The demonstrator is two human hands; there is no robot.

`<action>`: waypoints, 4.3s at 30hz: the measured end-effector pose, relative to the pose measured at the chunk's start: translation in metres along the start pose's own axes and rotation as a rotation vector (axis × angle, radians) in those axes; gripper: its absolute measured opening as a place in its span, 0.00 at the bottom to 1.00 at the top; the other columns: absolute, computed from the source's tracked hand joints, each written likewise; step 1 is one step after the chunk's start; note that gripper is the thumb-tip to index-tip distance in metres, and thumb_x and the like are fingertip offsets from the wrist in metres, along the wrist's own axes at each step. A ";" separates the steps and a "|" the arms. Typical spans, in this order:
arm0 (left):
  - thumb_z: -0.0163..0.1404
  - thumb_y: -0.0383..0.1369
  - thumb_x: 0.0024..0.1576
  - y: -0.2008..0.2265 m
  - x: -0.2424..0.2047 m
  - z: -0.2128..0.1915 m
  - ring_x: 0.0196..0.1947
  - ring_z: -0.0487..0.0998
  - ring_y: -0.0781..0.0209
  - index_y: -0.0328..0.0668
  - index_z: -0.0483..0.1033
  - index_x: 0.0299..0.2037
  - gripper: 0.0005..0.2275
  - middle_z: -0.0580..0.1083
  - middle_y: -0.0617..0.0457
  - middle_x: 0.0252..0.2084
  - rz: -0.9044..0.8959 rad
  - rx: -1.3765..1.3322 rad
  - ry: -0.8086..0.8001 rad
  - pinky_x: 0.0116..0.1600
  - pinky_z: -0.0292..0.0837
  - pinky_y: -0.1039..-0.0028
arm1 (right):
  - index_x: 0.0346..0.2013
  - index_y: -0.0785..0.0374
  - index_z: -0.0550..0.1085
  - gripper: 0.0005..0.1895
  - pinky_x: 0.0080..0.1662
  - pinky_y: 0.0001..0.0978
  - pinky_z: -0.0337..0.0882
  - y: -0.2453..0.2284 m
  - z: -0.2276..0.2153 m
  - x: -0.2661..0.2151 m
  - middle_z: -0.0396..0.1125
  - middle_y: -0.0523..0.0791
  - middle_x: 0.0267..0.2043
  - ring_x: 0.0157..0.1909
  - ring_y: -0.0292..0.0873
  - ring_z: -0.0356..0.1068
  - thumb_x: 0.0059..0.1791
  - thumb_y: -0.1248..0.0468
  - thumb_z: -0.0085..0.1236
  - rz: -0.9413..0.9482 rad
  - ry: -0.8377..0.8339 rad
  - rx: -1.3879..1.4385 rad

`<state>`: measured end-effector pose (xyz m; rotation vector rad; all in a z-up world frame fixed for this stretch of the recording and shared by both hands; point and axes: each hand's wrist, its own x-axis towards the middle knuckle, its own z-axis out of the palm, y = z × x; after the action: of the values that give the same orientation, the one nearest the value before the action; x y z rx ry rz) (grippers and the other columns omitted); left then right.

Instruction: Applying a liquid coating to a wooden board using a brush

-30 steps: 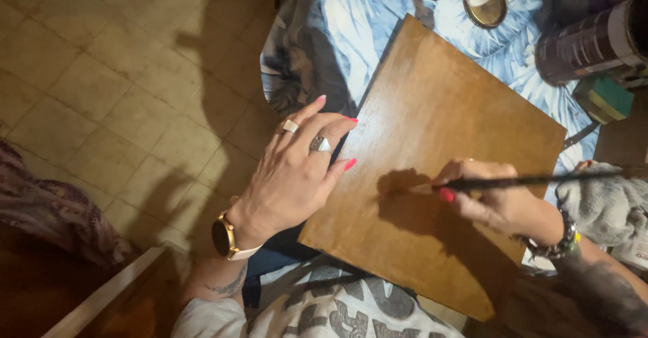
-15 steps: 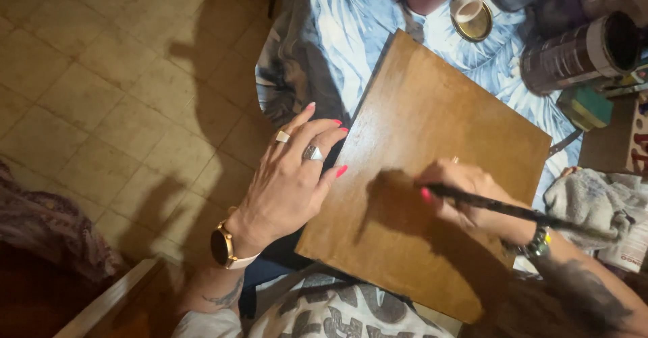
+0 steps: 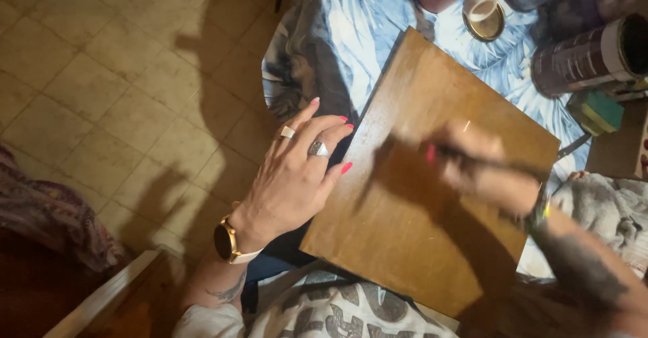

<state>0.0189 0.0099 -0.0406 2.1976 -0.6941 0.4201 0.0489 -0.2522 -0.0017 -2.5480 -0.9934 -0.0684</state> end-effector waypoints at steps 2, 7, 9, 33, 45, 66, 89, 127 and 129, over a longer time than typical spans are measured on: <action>0.50 0.28 0.46 -0.002 0.000 -0.001 0.56 0.57 0.47 0.34 0.64 0.46 0.17 0.63 0.49 0.48 -0.007 -0.002 0.001 0.58 0.54 0.63 | 0.28 0.62 0.66 0.05 0.30 0.24 0.62 -0.022 0.000 -0.004 0.62 0.42 0.26 0.26 0.38 0.63 0.44 0.65 0.41 -0.031 -0.129 0.204; 0.49 0.30 0.48 -0.006 -0.003 0.002 0.56 0.57 0.48 0.35 0.65 0.46 0.16 0.63 0.50 0.48 -0.020 0.011 0.011 0.56 0.56 0.64 | 0.28 0.65 0.66 0.10 0.35 0.25 0.66 -0.005 0.002 0.003 0.63 0.44 0.29 0.30 0.37 0.65 0.44 0.60 0.41 0.096 -0.239 0.482; 0.50 0.29 0.46 -0.006 -0.002 0.002 0.56 0.56 0.47 0.35 0.64 0.47 0.18 0.63 0.49 0.48 -0.022 0.006 0.001 0.56 0.55 0.64 | 0.31 0.64 0.65 0.09 0.38 0.29 0.63 0.035 0.007 0.007 0.63 0.44 0.29 0.32 0.39 0.63 0.46 0.60 0.40 0.204 -0.075 0.384; 0.49 0.32 0.49 -0.008 -0.004 0.001 0.56 0.57 0.45 0.36 0.64 0.47 0.16 0.64 0.49 0.48 -0.019 0.017 0.016 0.56 0.54 0.61 | 0.35 0.67 0.64 0.09 0.19 0.18 0.55 0.045 0.008 0.034 0.59 0.42 0.25 0.21 0.33 0.55 0.49 0.63 0.39 0.075 -0.031 0.091; 0.49 0.33 0.49 -0.015 -0.007 0.005 0.55 0.57 0.45 0.36 0.65 0.47 0.17 0.64 0.50 0.48 -0.040 0.045 0.006 0.55 0.54 0.61 | 0.35 0.65 0.65 0.09 0.37 0.23 0.66 0.014 0.024 0.024 0.64 0.42 0.29 0.32 0.35 0.64 0.46 0.62 0.42 0.182 -0.151 0.571; 0.49 0.34 0.49 -0.019 -0.008 0.006 0.55 0.57 0.44 0.37 0.66 0.46 0.16 0.63 0.50 0.47 -0.060 0.072 -0.017 0.54 0.55 0.60 | 0.33 0.72 0.65 0.06 0.24 0.25 0.60 0.062 -0.006 0.053 0.61 0.48 0.28 0.23 0.39 0.59 0.48 0.69 0.42 -0.071 -0.071 0.132; 0.49 0.34 0.48 -0.016 -0.007 0.007 0.56 0.56 0.44 0.38 0.64 0.46 0.17 0.63 0.51 0.47 -0.084 0.081 -0.066 0.55 0.54 0.58 | 0.39 0.72 0.68 0.06 0.35 0.35 0.58 0.092 -0.024 0.039 0.62 0.51 0.32 0.31 0.46 0.59 0.52 0.70 0.47 0.118 0.034 -0.067; 0.48 0.34 0.49 -0.010 -0.004 0.002 0.56 0.56 0.46 0.39 0.64 0.47 0.17 0.64 0.52 0.47 -0.070 0.084 -0.080 0.57 0.51 0.57 | 0.35 0.71 0.54 0.14 0.24 0.27 0.54 0.115 -0.005 0.055 0.58 0.54 0.27 0.21 0.42 0.56 0.57 0.64 0.45 0.188 0.396 0.443; 0.47 0.34 0.49 -0.012 -0.005 0.003 0.56 0.56 0.46 0.38 0.64 0.47 0.17 0.64 0.50 0.48 -0.072 0.096 -0.089 0.58 0.49 0.57 | 0.34 0.70 0.56 0.14 0.26 0.27 0.57 0.112 0.001 0.050 0.59 0.54 0.26 0.20 0.41 0.56 0.57 0.63 0.42 0.299 0.397 0.456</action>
<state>0.0222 0.0156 -0.0521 2.3365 -0.6524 0.3266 0.1600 -0.2945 -0.0321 -2.1177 -0.4122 -0.2252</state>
